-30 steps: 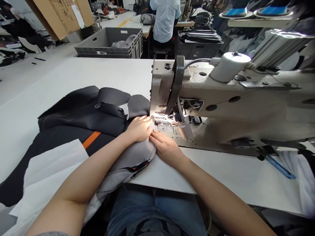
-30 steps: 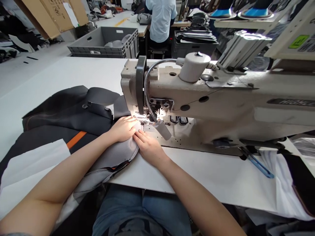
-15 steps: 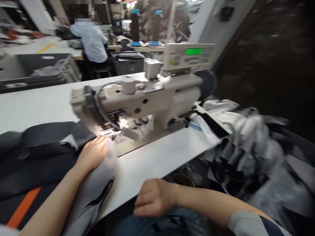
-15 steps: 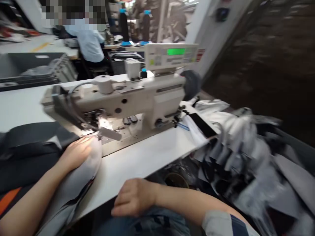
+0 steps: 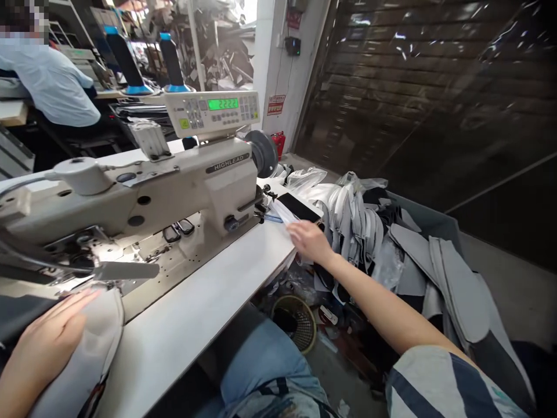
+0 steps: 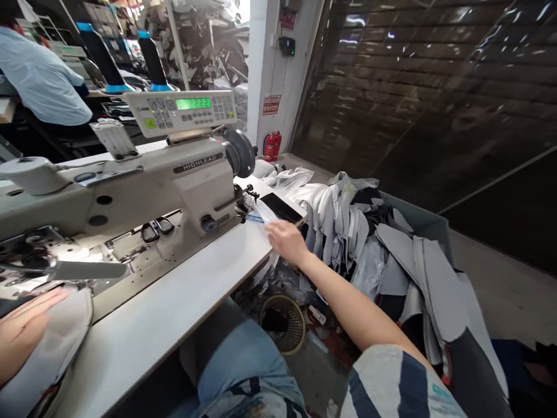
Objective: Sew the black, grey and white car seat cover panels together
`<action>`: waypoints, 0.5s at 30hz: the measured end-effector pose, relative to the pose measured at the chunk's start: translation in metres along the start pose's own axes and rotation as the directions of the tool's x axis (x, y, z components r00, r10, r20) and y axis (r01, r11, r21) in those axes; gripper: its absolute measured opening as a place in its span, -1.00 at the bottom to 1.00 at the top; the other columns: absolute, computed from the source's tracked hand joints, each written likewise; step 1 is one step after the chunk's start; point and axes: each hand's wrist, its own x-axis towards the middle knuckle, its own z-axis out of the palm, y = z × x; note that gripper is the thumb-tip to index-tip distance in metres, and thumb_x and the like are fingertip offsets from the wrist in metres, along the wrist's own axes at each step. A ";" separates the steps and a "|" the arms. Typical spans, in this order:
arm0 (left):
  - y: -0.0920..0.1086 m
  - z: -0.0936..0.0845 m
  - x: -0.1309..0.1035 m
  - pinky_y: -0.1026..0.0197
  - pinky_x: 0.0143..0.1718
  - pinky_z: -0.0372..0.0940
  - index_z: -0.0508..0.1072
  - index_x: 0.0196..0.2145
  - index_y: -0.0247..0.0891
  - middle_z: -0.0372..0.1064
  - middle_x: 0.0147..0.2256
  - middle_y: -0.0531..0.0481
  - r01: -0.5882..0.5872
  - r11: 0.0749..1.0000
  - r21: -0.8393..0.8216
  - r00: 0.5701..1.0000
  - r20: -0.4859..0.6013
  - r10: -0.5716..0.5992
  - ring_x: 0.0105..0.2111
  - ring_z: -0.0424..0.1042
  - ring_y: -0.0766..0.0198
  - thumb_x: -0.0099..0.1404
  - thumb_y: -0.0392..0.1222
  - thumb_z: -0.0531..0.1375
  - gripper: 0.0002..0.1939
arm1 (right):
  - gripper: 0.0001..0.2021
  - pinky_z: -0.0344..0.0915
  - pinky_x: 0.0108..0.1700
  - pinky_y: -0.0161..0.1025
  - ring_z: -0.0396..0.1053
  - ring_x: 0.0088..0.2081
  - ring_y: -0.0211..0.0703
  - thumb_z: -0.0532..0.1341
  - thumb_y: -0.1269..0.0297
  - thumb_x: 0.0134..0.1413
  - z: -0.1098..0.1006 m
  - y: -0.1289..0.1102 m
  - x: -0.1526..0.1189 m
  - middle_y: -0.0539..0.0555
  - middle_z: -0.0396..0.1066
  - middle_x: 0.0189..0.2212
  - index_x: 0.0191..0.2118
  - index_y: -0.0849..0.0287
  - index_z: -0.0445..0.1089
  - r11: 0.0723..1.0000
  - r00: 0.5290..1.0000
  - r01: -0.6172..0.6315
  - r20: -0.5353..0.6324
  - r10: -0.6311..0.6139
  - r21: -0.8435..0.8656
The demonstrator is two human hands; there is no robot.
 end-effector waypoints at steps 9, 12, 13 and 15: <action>0.015 -0.009 -0.005 0.12 0.30 -0.06 0.55 -0.33 0.31 0.26 0.06 0.56 0.088 0.973 -0.216 0.994 -0.052 -0.101 0.19 0.22 0.16 0.09 -0.08 0.05 -0.67 | -0.51 0.01 0.24 0.07 -0.05 0.31 0.09 -0.03 0.21 0.29 0.009 0.089 0.056 0.27 0.00 0.29 0.28 0.26 0.09 0.941 0.922 -0.334 0.188 0.340 -0.062; 0.018 -0.010 -0.008 0.13 0.30 -0.05 0.53 -0.30 0.35 0.22 0.07 0.61 0.083 0.970 -0.228 0.993 -0.067 -0.100 0.20 0.20 0.19 0.10 -0.11 0.06 -0.66 | -0.49 -0.01 0.25 0.06 -0.10 0.32 0.10 -0.06 0.22 0.31 0.010 0.089 0.069 0.28 -0.06 0.31 0.30 0.29 0.03 0.938 0.917 -0.339 0.199 0.347 -0.074; 0.016 -0.010 -0.008 0.14 0.30 -0.06 0.52 -0.26 0.36 0.20 0.08 0.62 0.073 0.973 -0.220 0.994 -0.069 -0.090 0.20 0.19 0.21 0.11 -0.12 0.05 -0.64 | -0.49 -0.01 0.25 0.06 -0.10 0.32 0.11 -0.07 0.22 0.31 0.010 0.088 0.072 0.29 -0.05 0.31 0.30 0.30 0.02 0.938 0.917 -0.337 0.200 0.346 -0.078; 0.012 -0.008 -0.008 0.15 0.29 -0.05 0.50 -0.19 0.36 0.17 0.11 0.60 0.044 0.983 -0.176 0.996 -0.068 -0.057 0.21 0.18 0.23 0.15 -0.14 0.02 -0.60 | -0.49 0.01 0.25 0.00 -0.03 0.29 0.10 -0.04 0.23 0.29 0.006 0.086 0.076 0.30 0.00 0.29 0.29 0.33 0.06 0.944 0.921 -0.320 0.205 0.331 -0.083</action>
